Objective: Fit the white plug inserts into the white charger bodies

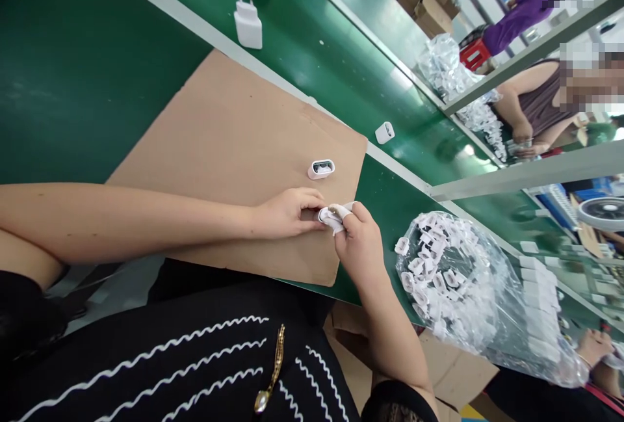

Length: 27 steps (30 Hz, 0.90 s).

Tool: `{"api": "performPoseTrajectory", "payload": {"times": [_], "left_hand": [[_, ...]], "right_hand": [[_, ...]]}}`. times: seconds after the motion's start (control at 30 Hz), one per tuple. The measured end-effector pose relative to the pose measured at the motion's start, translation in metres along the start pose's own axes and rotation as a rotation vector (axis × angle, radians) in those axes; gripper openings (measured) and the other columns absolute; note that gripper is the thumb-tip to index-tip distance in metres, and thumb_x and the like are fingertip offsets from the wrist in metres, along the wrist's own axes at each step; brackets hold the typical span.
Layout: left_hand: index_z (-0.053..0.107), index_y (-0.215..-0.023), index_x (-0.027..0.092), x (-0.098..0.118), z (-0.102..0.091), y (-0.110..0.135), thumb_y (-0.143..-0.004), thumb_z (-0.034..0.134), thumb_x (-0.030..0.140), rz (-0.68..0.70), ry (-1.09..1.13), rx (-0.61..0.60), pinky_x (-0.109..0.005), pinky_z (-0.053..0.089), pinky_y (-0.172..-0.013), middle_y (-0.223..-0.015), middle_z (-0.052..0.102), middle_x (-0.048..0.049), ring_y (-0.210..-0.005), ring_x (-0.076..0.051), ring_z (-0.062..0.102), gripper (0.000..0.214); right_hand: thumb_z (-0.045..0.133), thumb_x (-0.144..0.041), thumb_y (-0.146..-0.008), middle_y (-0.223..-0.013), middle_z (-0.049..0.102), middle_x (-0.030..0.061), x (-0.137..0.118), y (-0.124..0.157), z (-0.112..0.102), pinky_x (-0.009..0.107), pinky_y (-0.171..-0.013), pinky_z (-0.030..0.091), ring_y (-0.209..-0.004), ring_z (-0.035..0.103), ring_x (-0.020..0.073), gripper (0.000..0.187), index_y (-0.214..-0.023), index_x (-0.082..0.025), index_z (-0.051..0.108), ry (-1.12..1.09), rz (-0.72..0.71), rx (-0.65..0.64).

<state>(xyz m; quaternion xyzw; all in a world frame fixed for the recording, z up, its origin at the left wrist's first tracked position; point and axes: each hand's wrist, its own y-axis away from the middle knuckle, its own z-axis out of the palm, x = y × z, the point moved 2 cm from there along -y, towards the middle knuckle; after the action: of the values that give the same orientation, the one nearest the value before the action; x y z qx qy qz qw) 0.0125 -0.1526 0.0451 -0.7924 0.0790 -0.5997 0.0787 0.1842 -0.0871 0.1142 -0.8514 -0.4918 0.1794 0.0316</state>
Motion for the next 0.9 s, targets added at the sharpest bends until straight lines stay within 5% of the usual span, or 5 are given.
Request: {"api": "performPoseTrajectory", "payload": {"times": [0.27,0.53,0.73,0.9], "left_hand": [[0.076,-0.097,0.017,0.001,0.000,-0.001,-0.090,0.071,0.032,-0.004,-0.014,-0.007,-0.032,0.053,-0.079,-0.093,0.067,-0.0056,-0.083,-0.019,0.064,0.016],[0.076,-0.092,0.019,0.001,0.000,0.000,-0.089,0.072,0.035,0.005,-0.039,0.017,-0.033,0.054,-0.081,-0.091,0.067,-0.0054,-0.084,-0.020,0.065,0.017],[0.078,-0.095,0.020,0.000,-0.001,-0.002,-0.086,0.076,0.039,-0.041,-0.013,0.005,-0.034,0.056,-0.081,-0.091,0.069,-0.0050,-0.084,-0.021,0.066,0.022],[0.078,-0.091,0.019,0.000,0.001,-0.001,-0.084,0.077,0.039,-0.046,-0.004,0.035,-0.034,0.055,-0.080,-0.091,0.069,-0.0057,-0.083,-0.020,0.066,0.022]], "right_hand": [[0.057,-0.019,-0.097,-0.084,0.058,0.0045,0.003,0.003,0.001,0.028,-0.067,0.049,-0.077,0.060,0.0191,0.016,-0.101,-0.021,0.073,-0.006,-0.039,-0.006],[0.055,-0.017,-0.095,-0.078,0.053,0.0036,0.000,-0.001,0.007,0.028,-0.059,0.038,-0.071,0.051,0.0170,0.024,-0.073,-0.021,0.063,0.065,-0.065,0.027],[0.054,-0.015,-0.092,-0.075,0.047,0.0016,0.001,-0.007,0.002,0.027,-0.056,0.033,-0.065,0.046,0.0145,0.026,-0.067,-0.021,0.059,0.038,-0.103,-0.061],[0.059,-0.017,-0.090,-0.074,0.044,0.0003,0.005,-0.004,0.007,0.027,-0.053,0.030,-0.061,0.041,0.0133,0.022,-0.069,-0.021,0.064,0.024,-0.012,-0.022]]}}
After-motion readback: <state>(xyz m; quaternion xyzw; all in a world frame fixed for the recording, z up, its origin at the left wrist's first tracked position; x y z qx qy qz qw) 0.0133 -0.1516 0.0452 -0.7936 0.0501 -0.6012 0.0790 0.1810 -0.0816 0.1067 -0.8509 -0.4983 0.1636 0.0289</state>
